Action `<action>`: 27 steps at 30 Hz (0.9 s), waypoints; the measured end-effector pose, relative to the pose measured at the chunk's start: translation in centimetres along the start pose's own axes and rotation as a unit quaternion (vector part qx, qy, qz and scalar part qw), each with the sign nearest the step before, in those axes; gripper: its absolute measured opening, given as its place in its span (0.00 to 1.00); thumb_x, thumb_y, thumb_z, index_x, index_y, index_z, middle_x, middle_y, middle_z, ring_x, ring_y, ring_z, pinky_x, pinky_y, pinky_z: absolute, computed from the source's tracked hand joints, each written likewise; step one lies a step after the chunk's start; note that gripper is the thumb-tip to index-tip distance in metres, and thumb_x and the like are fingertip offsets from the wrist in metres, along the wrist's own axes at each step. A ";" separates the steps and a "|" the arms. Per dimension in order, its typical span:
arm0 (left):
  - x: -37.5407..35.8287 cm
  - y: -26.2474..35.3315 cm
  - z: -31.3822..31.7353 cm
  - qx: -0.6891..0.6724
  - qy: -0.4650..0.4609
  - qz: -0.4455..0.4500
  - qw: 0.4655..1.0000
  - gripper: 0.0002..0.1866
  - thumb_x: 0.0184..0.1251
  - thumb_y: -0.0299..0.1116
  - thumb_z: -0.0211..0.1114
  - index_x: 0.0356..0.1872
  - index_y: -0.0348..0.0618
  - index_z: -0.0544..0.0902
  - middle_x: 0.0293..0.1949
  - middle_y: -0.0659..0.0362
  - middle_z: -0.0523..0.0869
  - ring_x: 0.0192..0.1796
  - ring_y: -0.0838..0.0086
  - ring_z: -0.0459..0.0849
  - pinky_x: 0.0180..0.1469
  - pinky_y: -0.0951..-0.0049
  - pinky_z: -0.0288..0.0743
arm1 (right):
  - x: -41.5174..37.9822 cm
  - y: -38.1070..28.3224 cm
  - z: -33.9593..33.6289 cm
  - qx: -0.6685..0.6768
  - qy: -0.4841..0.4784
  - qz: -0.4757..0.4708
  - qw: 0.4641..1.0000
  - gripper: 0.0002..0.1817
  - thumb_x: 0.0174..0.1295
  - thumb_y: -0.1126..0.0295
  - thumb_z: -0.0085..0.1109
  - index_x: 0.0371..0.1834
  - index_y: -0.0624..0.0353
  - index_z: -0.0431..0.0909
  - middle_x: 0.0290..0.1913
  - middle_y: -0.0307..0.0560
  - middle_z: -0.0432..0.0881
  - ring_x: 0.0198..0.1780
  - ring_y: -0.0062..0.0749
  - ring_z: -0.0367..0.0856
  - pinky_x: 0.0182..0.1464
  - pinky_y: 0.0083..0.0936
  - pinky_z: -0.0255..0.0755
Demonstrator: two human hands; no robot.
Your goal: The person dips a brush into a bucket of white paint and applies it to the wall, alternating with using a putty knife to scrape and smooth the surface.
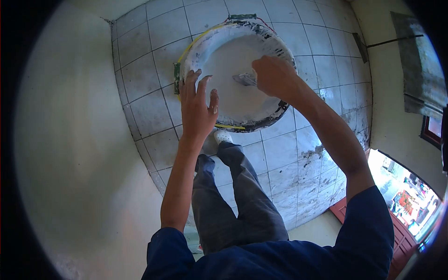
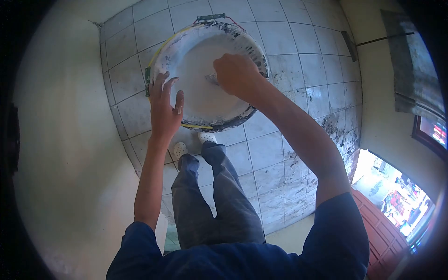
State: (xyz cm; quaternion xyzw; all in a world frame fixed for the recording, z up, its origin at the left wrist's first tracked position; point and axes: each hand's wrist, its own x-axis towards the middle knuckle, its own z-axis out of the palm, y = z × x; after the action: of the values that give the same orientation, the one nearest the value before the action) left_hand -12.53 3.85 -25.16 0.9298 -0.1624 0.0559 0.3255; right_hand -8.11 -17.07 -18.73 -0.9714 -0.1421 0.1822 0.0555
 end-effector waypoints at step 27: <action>-1.0 -0.7 0.2 -0.043 0.046 -0.013 0.998 0.16 0.58 0.21 0.55 0.49 0.38 0.73 0.55 0.48 0.72 0.64 0.54 0.67 0.69 0.51 0.54 | -15.3 -1.1 5.8 0.595 0.117 0.339 0.719 0.13 0.63 0.66 0.58 0.41 0.66 0.78 0.19 0.38 0.75 0.16 0.13 0.66 0.16 0.13 0.55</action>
State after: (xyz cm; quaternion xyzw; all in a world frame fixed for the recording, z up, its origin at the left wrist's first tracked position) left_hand -13.22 4.56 -25.95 0.9133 -0.1374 0.0874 0.3734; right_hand -24.20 -20.22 -18.71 -0.7350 0.3420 0.1209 0.5729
